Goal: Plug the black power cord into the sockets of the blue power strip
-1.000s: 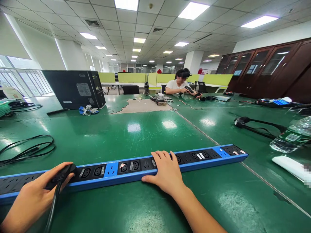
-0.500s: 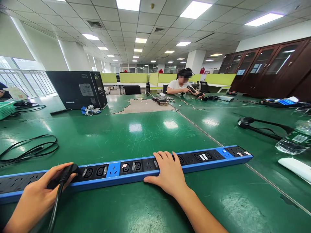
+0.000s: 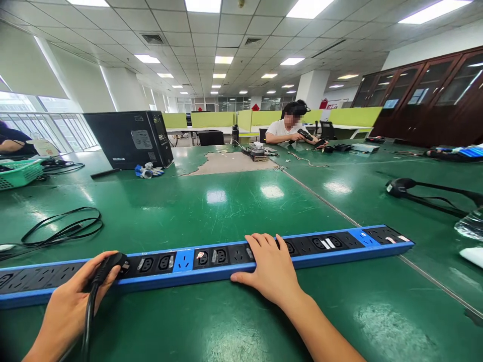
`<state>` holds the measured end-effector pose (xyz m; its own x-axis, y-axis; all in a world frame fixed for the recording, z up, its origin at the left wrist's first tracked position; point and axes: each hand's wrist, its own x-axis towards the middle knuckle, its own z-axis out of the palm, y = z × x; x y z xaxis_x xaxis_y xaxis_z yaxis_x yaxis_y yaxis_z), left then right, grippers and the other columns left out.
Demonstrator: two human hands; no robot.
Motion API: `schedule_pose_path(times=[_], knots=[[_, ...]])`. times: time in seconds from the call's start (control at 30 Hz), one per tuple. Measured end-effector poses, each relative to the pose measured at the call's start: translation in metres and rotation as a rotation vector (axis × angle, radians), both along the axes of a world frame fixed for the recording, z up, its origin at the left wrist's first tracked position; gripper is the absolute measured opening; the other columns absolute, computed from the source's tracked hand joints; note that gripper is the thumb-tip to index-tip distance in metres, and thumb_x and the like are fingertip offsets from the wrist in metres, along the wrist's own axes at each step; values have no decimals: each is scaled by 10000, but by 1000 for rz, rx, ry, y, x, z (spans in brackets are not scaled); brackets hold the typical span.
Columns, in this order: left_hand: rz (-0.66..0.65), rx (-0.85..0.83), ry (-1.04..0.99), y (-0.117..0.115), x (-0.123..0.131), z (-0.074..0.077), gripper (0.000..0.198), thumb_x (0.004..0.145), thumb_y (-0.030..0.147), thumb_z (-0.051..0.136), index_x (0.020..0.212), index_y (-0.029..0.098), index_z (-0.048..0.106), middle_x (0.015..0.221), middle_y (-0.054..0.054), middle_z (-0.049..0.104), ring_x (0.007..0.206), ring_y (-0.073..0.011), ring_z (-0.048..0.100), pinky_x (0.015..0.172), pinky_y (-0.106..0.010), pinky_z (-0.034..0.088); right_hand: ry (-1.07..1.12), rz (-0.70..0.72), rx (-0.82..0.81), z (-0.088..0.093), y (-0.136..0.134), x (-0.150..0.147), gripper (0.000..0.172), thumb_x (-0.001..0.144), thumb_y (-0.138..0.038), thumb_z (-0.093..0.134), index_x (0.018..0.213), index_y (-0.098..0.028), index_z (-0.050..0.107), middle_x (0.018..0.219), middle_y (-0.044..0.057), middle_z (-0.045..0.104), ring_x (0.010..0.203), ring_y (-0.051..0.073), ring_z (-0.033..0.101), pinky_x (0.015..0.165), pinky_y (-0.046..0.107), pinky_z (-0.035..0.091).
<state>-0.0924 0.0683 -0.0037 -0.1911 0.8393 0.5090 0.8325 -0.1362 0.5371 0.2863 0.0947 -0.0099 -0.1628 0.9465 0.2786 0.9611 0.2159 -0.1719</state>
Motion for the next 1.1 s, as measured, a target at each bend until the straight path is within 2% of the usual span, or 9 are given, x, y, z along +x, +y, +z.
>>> schedule_pose_path(times=[0.2,0.5,0.6,0.7,0.83,1.1], knots=[[-11,29,31,1,-5,0,499,789,642,546,1054,236,663,974,-34,733,849,-222,708,842,-318,558,14,6,15,-1,0,0,786,658,-692,673,1282,-226,567,1319,109,593,1241,338,496,1100,587,254],[-169,57,70,4,-14,8,431,760,595,620,1031,266,684,952,-12,742,804,-191,711,721,-225,572,11,1,30,-1,-1,-1,791,652,-686,682,1278,-217,566,1310,110,598,1230,333,501,1099,578,258],[-217,9,56,7,-19,8,416,757,564,635,1058,282,686,935,5,758,791,-188,724,676,-202,576,10,-7,8,0,-1,-1,821,640,-690,690,1290,-207,557,1323,106,590,1240,331,492,1106,578,252],[-263,-52,35,8,-24,10,406,763,535,626,1087,297,684,935,27,768,806,-189,734,711,-206,580,8,-8,-1,2,-1,-2,816,642,-685,694,1292,-212,558,1329,105,587,1248,332,488,1108,580,253],[-261,-85,50,8,-24,12,400,776,539,604,1075,288,693,984,10,765,845,-209,735,765,-247,585,3,-11,3,2,-1,-2,807,641,-685,697,1285,-217,564,1324,107,591,1250,338,489,1106,582,258],[-283,25,190,10,-19,8,392,801,563,588,1061,291,697,1014,-22,747,879,-202,722,799,-257,581,8,0,25,1,-1,-2,804,647,-696,683,1285,-222,559,1313,106,595,1235,335,496,1100,584,260]])
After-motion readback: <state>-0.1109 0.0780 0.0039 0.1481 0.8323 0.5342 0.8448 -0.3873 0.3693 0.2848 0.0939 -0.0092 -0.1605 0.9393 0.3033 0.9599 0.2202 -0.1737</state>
